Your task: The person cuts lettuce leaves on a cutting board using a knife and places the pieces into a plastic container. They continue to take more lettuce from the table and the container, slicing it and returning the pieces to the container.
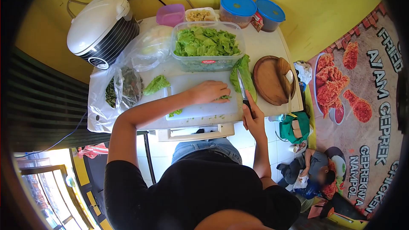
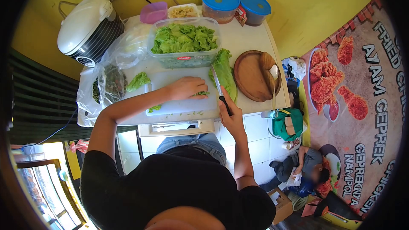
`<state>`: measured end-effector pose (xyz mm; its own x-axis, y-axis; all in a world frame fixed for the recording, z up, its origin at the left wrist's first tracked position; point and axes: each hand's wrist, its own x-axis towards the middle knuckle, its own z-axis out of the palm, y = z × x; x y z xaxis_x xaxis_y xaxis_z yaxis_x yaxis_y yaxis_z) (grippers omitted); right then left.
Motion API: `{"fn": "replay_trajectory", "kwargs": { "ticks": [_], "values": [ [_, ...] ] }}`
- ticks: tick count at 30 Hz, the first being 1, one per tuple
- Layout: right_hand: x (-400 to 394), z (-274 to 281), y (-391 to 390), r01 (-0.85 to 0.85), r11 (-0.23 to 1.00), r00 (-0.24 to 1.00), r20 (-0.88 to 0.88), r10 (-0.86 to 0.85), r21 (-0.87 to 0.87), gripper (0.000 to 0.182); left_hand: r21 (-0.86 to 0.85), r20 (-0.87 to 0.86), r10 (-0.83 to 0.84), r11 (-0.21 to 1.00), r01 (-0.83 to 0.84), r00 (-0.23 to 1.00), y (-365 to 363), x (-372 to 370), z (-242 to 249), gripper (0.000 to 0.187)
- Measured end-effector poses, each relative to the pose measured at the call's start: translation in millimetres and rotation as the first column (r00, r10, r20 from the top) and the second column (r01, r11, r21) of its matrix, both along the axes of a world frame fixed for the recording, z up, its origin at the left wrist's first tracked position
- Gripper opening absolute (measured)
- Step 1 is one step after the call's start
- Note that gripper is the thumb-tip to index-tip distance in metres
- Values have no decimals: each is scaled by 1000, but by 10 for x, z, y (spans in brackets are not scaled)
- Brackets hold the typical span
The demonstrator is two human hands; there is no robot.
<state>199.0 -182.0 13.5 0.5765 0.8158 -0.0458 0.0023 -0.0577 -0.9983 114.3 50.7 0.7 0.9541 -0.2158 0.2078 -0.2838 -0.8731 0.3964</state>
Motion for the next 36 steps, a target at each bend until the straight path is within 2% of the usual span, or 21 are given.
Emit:
{"fn": "replay_trajectory", "kwargs": {
  "ticks": [3,5,6,9,11,13,14,15,17,19,20,22,26,28,29,30,31,32,34,35,36],
  "values": [
    [-3,-34,27,0,1000,1000,6,0,-1,48,58,-16,-56,997,56,998,-9,-76,16,27],
    [0,-62,34,-4,1000,1000,-1,4,-19,48,-69,-6,27,997,-28,1000,-19,-187,170,27],
    [-4,-40,38,-6,1000,1000,-1,5,-16,48,-63,1,27,998,-27,1000,17,-218,314,27],
    [-5,-62,62,2,1000,1000,-25,-2,-21,48,-20,105,60,998,-59,993,120,-285,898,27],
    [-18,-61,93,-5,1000,1000,-18,5,-20,48,55,278,169,980,-191,946,294,-189,1263,27],
    [-44,-29,148,-33,999,999,-33,32,-22,48,43,430,179,975,-219,885,468,16,1511,27],
    [-65,-5,185,-34,999,999,-11,34,-22,48,42,430,178,975,-216,885,513,130,1608,27],
    [-70,27,204,-32,999,999,-12,31,-23,48,59,403,202,968,-246,893,542,245,1691,27],
    [-85,64,243,-46,998,992,-119,40,-46,47,78,372,224,959,-271,901,705,395,1678,27],
    [-82,16,289,-48,998,997,-70,45,-39,47,229,244,51,967,-109,969,908,495,1555,29],
    [-77,-4,298,-52,998,998,-21,51,-34,48,231,245,46,967,-105,968,980,491,1547,29],
    [-70,-21,284,-42,998,999,-33,41,-39,48,124,84,32,991,-43,996,1083,465,1618,39],
    [-60,47,272,-24,995,990,-137,11,-93,47,11,-25,-2,1000,2,1000,1168,480,1411,34],
    [-62,54,282,-32,993,989,-144,16,-115,47,64,-227,-81,993,98,970,1166,477,1238,42],
    [-56,55,290,-45,990,989,-145,25,-134,47,60,-228,-85,993,101,970,1172,472,1080,42],
    [-60,52,304,-42,990,989,-144,22,-136,47,128,-287,-94,983,135,953,1184,465,897,48],
    [-71,46,324,-45,991,990,-135,28,-123,47,194,-345,-97,966,172,934,1183,469,841,53],
    [-85,43,336,-48,992,991,-127,34,-113,47,191,-345,-99,966,173,933,1205,488,797,53],
    [-101,54,362,-53,991,991,-130,37,-125,47,182,-497,-85,963,200,864,1203,537,789,55],
    [-101,59,370,-59,989,990,-131,42,-134,47,180,-497,-86,963,199,864,1193,547,785,55],
    [-99,60,369,-60,989,991,-131,42,-135,47,248,-503,-66,944,217,862,1182,553,776,53]
  ]
}}
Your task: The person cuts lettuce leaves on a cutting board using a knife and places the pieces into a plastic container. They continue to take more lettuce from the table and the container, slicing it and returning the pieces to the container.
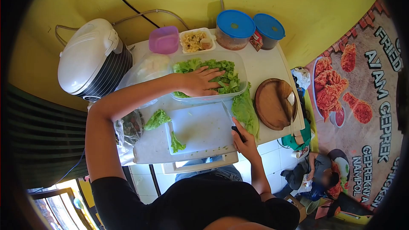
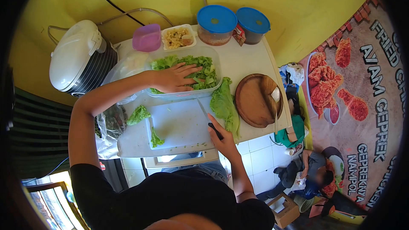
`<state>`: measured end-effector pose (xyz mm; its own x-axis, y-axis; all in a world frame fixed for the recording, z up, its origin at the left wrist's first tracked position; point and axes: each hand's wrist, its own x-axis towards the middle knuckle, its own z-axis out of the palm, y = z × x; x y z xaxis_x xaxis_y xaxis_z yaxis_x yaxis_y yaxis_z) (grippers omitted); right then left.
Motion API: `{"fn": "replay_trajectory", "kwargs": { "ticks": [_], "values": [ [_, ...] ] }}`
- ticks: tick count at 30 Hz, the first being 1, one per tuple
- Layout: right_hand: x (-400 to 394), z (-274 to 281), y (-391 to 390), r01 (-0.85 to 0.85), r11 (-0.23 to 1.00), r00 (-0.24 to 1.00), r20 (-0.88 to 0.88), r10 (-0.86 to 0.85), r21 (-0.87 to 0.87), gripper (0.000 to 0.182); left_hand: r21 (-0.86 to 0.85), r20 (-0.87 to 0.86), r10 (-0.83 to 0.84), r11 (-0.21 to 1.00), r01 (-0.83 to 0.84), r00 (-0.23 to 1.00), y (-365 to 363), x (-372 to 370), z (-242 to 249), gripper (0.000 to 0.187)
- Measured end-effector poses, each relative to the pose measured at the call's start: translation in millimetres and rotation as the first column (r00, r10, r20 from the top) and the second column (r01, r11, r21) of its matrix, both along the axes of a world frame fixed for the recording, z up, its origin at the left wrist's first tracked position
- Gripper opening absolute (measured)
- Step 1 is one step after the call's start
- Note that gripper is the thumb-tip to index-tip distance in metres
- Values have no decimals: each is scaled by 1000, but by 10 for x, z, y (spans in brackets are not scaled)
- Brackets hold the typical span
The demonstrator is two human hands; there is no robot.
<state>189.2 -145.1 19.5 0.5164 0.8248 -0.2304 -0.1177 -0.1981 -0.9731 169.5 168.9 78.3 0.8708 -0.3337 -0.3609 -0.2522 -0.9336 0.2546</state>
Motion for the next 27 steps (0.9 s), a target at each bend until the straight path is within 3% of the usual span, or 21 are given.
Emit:
{"fn": "replay_trajectory", "kwargs": {
  "ticks": [2,9,11,13,20,23,26,27],
  "values": [
    [-2,1,4,-6,1000,999,31,7,-13,47,73,-2,-18,997,18,1000,2,1,-18,52],
    [-14,-12,-11,6,1000,1000,30,-6,-9,48,-1,-12,27,1000,-27,1000,12,39,-39,52],
    [-24,-102,-23,-12,998,990,139,4,59,47,-11,7,35,999,-35,999,16,36,-35,53],
    [-45,-122,-47,-12,997,988,152,1,73,47,-170,41,89,982,-80,995,24,35,91,52],
    [-61,32,-161,6,1000,992,127,-5,-11,48,-247,183,189,959,-141,965,12,-78,770,55],
    [-83,69,-181,-16,1000,991,134,16,-4,48,-400,219,305,894,-199,927,-25,-216,806,45],
    [-101,65,-209,-42,999,989,140,43,-9,48,-272,612,294,950,-154,734,-292,-596,882,26],
    [-108,55,-207,-52,999,986,161,51,-2,48,-279,601,313,944,-175,735,-376,-758,874,26]
  ]
}}
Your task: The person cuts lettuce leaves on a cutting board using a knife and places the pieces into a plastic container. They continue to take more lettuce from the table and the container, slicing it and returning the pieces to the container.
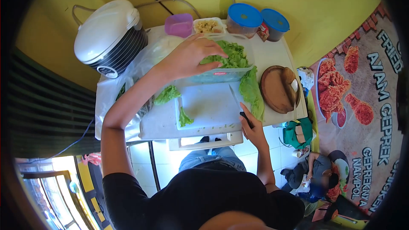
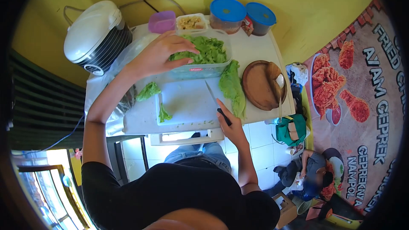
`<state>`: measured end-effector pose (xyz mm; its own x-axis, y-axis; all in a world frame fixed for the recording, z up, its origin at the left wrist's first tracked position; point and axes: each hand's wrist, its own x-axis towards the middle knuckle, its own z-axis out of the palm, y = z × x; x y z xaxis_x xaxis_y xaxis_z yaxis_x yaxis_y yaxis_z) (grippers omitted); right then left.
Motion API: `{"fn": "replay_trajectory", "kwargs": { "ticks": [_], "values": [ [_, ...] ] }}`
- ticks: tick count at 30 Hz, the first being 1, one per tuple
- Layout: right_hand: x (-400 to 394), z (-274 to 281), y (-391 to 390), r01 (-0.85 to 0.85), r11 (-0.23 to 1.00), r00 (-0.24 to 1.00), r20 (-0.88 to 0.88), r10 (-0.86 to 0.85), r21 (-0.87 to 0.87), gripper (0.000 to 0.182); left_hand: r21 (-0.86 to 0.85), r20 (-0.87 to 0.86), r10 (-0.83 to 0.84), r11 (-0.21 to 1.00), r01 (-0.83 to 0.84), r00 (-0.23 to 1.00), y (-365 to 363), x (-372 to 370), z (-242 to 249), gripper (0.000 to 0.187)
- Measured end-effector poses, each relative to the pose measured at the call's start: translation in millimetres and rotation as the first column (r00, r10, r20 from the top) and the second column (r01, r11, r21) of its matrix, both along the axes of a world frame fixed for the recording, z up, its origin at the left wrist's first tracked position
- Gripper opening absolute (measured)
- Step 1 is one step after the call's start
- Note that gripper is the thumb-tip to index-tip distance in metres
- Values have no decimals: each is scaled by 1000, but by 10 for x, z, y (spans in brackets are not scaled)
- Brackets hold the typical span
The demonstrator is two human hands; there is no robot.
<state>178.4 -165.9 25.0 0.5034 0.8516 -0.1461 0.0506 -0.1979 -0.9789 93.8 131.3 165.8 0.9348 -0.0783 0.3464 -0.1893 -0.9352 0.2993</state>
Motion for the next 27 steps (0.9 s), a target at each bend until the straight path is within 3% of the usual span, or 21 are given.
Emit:
{"fn": "replay_trajectory", "kwargs": {
  "ticks": [3,5,6,9,10,12,15,18,22,24,25,27],
  "values": [
    [-42,42,25,-35,999,999,-17,35,-22,47,62,42,153,986,-155,987,-251,-508,-58,23],
    [-66,34,54,-71,997,997,-44,69,-39,47,-101,38,293,952,-288,955,-411,-821,-119,23],
    [-73,10,68,-94,995,994,-50,92,-32,47,-108,31,313,945,-308,949,-489,-964,-205,23],
    [-101,12,131,-153,988,988,-17,153,-20,48,-426,50,418,830,-359,907,-643,-1287,-708,30],
    [-123,14,158,-170,985,985,21,170,-17,48,-423,47,428,827,-370,903,-723,-1353,-841,30],
    [-161,-2,190,-197,980,979,48,197,-1,48,-560,18,578,682,-470,816,-951,-1421,-1063,38],
    [-171,-37,201,-214,976,972,105,211,25,49,-498,-1,656,654,-569,755,-1209,-1458,-1311,49],
    [-193,22,188,-203,979,979,26,204,-29,49,-437,-45,716,612,-659,696,-1294,-1459,-1531,34],
    [-193,-6,143,-165,986,986,14,166,-28,48,-478,-18,697,624,-618,717,-1306,-1330,-1666,28],
    [-174,-15,130,-136,990,991,-3,136,-22,48,-455,49,572,742,-492,819,-1316,-1227,-1686,28],
    [-163,-11,123,-122,992,992,3,123,-27,48,-457,49,564,747,-483,824,-1309,-1187,-1667,28],
    [-144,-4,85,-99,994,995,7,99,-39,48,-177,53,494,860,-479,868,-1309,-1120,-1625,34]
  ]
}}
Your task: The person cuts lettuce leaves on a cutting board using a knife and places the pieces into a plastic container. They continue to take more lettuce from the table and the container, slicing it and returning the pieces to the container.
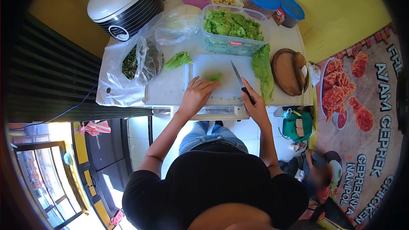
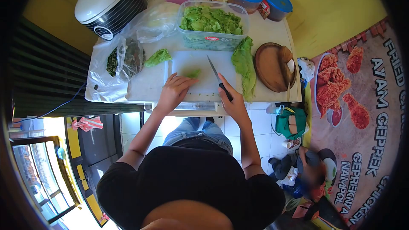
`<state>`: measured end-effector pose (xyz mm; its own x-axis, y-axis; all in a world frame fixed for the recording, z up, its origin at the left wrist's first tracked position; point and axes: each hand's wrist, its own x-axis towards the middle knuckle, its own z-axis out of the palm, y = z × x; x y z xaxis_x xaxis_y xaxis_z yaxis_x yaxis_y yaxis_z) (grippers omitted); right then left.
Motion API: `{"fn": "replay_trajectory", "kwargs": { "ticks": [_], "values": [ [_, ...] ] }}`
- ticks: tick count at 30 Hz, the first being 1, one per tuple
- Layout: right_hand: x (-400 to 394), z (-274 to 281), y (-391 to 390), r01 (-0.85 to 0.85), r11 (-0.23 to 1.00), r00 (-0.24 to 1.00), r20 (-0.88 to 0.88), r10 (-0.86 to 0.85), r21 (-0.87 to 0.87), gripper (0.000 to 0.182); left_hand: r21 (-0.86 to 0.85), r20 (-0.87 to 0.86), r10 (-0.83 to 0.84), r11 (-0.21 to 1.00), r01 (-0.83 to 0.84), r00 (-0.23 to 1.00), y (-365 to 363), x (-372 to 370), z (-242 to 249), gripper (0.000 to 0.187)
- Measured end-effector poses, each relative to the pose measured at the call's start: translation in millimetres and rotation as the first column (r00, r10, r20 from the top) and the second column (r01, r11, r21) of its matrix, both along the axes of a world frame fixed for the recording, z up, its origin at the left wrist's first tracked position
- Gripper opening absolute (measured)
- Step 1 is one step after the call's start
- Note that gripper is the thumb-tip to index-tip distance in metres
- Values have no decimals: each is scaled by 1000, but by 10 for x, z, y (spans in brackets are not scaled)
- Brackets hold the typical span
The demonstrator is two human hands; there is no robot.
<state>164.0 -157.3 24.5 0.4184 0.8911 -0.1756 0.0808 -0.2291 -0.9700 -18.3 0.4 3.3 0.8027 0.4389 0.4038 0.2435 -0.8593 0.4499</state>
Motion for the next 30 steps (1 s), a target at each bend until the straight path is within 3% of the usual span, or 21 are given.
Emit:
{"fn": "replay_trajectory", "kwargs": {
  "ticks": [3,15,21,23,26,30],
  "values": [
    [11,5,-21,-1,1000,1000,0,1,-12,49,-19,-52,-22,1000,21,998,60,1,-36,42],
    [-182,76,77,-162,978,986,5,164,-131,49,8,-24,-40,999,40,999,162,2,22,36],
    [-261,56,106,-178,968,975,98,198,-178,51,0,92,-36,999,36,995,162,-3,-37,30],
    [-270,-76,96,-160,984,934,310,177,-81,51,-25,99,-17,1000,19,995,140,-22,2,29],
    [-324,13,143,-132,977,929,324,182,-169,51,-53,100,8,999,-2,995,130,-56,26,26],
    [-281,-41,228,-139,985,927,335,166,-103,52,-49,99,38,998,-33,994,109,-72,-31,25]
  ]
}}
